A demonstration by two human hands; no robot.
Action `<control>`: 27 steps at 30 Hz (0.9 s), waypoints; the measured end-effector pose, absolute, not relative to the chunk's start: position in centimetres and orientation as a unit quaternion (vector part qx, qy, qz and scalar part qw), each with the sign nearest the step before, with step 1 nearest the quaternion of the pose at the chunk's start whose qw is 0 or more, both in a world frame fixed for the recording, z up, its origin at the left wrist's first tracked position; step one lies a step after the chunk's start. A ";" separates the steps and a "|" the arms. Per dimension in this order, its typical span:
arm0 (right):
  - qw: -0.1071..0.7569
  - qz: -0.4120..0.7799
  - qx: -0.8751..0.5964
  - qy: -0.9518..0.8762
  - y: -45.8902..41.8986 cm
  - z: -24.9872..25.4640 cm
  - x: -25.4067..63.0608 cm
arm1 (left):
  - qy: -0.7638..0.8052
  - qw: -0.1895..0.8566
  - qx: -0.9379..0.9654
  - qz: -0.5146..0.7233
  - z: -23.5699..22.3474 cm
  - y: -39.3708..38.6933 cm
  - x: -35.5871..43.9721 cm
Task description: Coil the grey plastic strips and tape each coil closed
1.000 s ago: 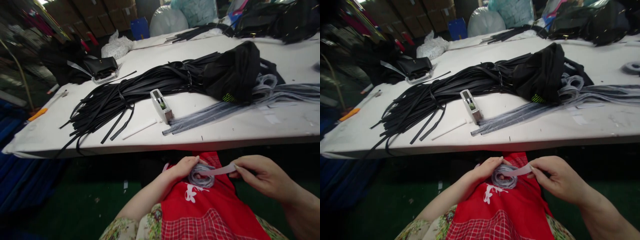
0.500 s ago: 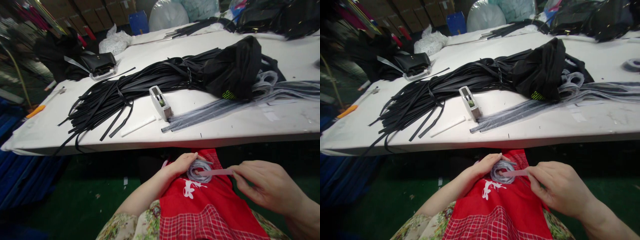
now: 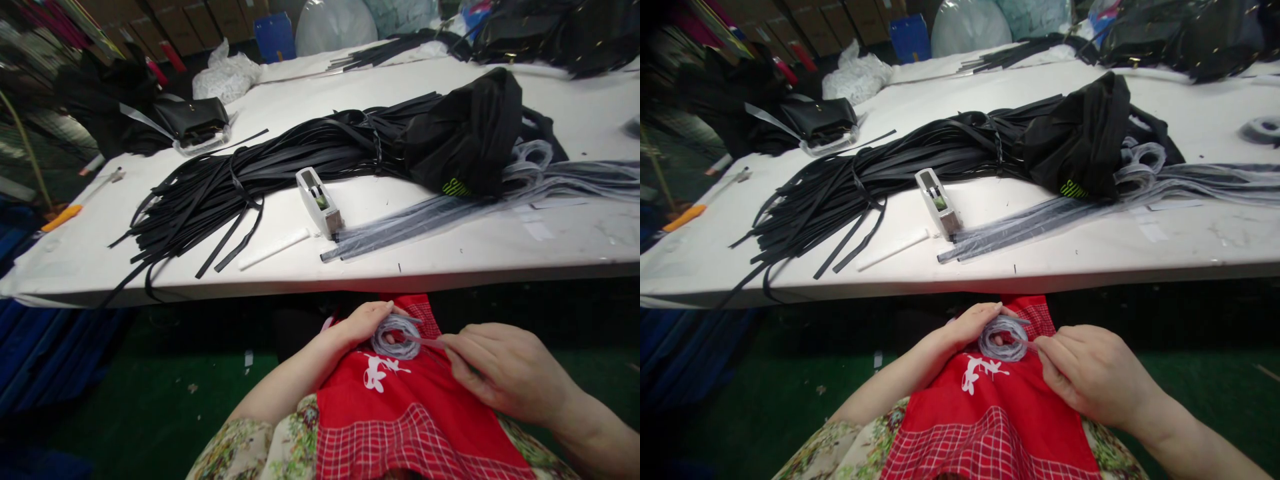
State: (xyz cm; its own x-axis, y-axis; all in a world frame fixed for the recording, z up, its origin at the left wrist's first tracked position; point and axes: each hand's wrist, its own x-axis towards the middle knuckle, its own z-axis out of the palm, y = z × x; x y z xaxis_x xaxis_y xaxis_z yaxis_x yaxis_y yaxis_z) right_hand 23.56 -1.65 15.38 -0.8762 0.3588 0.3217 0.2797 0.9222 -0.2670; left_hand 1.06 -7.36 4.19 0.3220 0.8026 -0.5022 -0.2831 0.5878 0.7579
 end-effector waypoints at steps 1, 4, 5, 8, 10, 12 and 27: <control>0.174 0.109 -0.156 -0.966 -1.7 15.1 23.3 | 0.460 0.763 0.281 0.357 4.2 -7.3 1.1; 0.154 0.108 -0.156 -0.970 -1.9 13.8 22.4 | 0.457 0.762 0.280 0.363 4.2 -7.4 1.1; 0.152 0.109 -0.162 -0.969 -1.9 13.3 22.1 | 0.457 0.762 0.278 0.365 4.2 -7.4 1.2; 0.147 0.121 -0.172 -0.966 -2.2 12.0 21.6 | 0.458 0.762 0.275 0.367 4.2 -7.5 1.2; 0.146 0.128 -0.184 -0.964 -2.2 11.4 21.4 | 0.459 0.749 0.293 0.377 4.1 -7.5 1.2; 0.143 0.138 -0.204 -0.959 -1.8 10.8 21.3 | 0.466 0.721 0.330 0.392 4.3 -7.5 1.2; 0.081 0.385 -0.303 -0.868 0.6 7.6 20.2 | 0.551 0.539 0.525 0.361 8.1 -8.9 1.8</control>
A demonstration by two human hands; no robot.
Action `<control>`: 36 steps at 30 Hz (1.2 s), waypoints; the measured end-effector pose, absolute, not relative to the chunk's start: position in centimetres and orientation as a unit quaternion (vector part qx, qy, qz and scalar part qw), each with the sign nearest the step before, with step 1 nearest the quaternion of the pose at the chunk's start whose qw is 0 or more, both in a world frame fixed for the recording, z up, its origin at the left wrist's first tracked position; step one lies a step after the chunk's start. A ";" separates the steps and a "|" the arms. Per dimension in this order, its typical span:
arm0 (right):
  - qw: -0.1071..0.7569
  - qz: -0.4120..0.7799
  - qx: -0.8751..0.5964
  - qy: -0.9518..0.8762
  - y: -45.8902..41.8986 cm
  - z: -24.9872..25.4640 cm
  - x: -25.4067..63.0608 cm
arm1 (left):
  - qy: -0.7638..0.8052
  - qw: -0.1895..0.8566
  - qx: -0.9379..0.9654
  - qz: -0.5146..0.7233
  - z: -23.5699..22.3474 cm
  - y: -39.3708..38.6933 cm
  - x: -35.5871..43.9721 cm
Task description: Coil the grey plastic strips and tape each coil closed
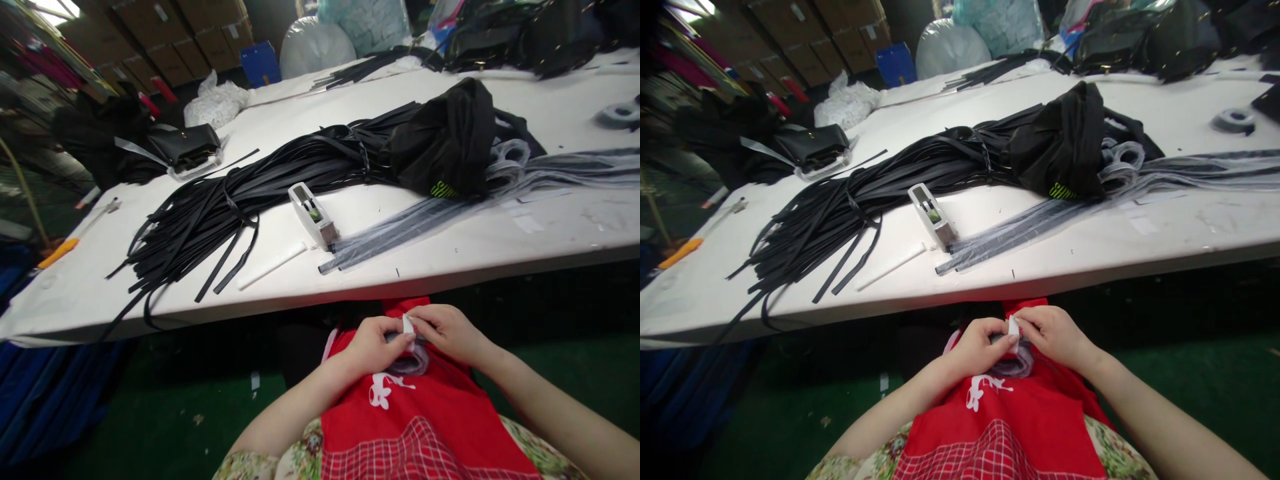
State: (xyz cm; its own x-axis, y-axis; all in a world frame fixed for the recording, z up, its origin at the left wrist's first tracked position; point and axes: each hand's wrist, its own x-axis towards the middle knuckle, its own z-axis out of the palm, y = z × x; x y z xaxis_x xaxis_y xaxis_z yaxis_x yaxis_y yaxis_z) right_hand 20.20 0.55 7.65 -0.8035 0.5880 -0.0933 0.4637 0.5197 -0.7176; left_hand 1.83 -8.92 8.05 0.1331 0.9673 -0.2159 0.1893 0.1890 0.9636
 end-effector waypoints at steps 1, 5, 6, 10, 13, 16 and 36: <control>0.086 0.408 -0.324 -0.849 0.7 7.4 20.2 | 0.558 0.538 0.520 0.360 8.2 -9.1 2.0; 0.068 0.552 -0.387 -0.735 0.9 6.1 20.0 | 0.555 0.526 0.534 0.361 8.8 -9.6 2.3; 0.051 0.608 -0.381 -0.694 0.8 5.8 19.9 | 0.552 0.519 0.543 0.363 8.9 -9.7 2.3; 0.037 0.770 -0.378 -0.513 -0.6 5.1 18.9 | 0.551 0.491 0.570 0.360 8.7 -9.9 2.2; 0.076 0.762 -0.410 -0.495 -1.1 5.3 18.2 | 0.551 0.472 0.583 0.365 8.7 -9.9 2.3; 0.108 0.688 -0.417 -0.583 -0.9 6.3 18.0 | 0.556 0.444 0.596 0.371 8.9 -10.1 2.5; 0.034 0.664 -0.340 -0.665 1.2 7.4 18.6 | 0.688 0.462 0.439 0.348 6.0 -9.3 2.8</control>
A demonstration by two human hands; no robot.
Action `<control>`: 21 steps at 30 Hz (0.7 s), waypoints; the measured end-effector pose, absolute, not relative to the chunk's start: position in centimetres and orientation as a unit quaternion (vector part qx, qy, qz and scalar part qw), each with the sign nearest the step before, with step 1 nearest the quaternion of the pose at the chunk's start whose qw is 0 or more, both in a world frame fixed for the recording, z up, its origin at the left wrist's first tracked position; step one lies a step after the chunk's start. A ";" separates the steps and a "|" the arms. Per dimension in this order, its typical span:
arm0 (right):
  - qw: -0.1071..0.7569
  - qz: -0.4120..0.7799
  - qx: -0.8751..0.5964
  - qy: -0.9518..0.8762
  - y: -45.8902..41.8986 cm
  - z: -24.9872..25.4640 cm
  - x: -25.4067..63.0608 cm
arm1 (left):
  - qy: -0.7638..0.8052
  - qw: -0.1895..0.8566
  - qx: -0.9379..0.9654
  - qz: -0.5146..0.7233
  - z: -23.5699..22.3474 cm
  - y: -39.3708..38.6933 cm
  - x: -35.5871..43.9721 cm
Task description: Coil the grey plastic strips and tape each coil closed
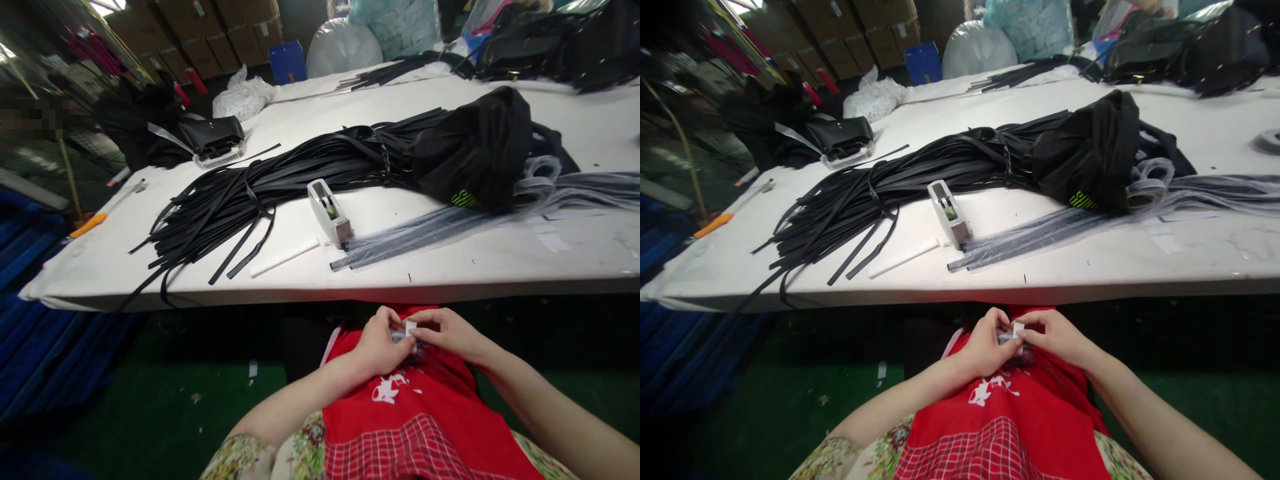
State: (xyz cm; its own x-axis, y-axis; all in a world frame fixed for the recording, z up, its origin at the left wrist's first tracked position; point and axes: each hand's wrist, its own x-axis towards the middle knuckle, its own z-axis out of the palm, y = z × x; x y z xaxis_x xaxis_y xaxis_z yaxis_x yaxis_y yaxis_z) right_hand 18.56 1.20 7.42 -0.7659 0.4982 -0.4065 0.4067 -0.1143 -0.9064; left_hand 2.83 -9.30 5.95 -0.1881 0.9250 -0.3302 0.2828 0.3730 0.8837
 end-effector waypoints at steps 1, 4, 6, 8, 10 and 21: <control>0.020 0.668 -0.329 -0.667 1.5 7.2 18.6 | 0.683 0.468 0.441 0.346 6.0 -9.3 2.8; -0.027 0.682 -0.296 -0.668 2.5 6.6 18.7 | 0.678 0.474 0.448 0.339 6.2 -9.2 2.7; -0.043 0.681 -0.285 -0.673 3.0 6.5 18.5 | 0.681 0.473 0.448 0.333 6.4 -9.1 2.6; -0.051 0.671 -0.282 -0.684 3.2 6.5 18.2 | 0.683 0.476 0.448 0.325 6.5 -9.1 2.4; -0.062 0.658 -0.279 -0.696 3.3 6.6 17.9 | 0.680 0.492 0.442 0.316 6.6 -9.1 2.1; 0.053 0.383 -0.186 -0.903 0.1 7.8 18.1 | 0.540 0.681 0.309 0.386 4.1 -8.6 0.1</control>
State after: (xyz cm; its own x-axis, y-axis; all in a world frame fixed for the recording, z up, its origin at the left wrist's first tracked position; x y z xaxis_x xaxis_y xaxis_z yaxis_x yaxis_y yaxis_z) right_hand 18.06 0.06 7.76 -0.9253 0.3765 -0.0455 0.2947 0.6382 -0.7112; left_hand 0.06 -8.55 4.13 0.1195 0.8596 -0.4967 -0.1917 0.5109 0.8380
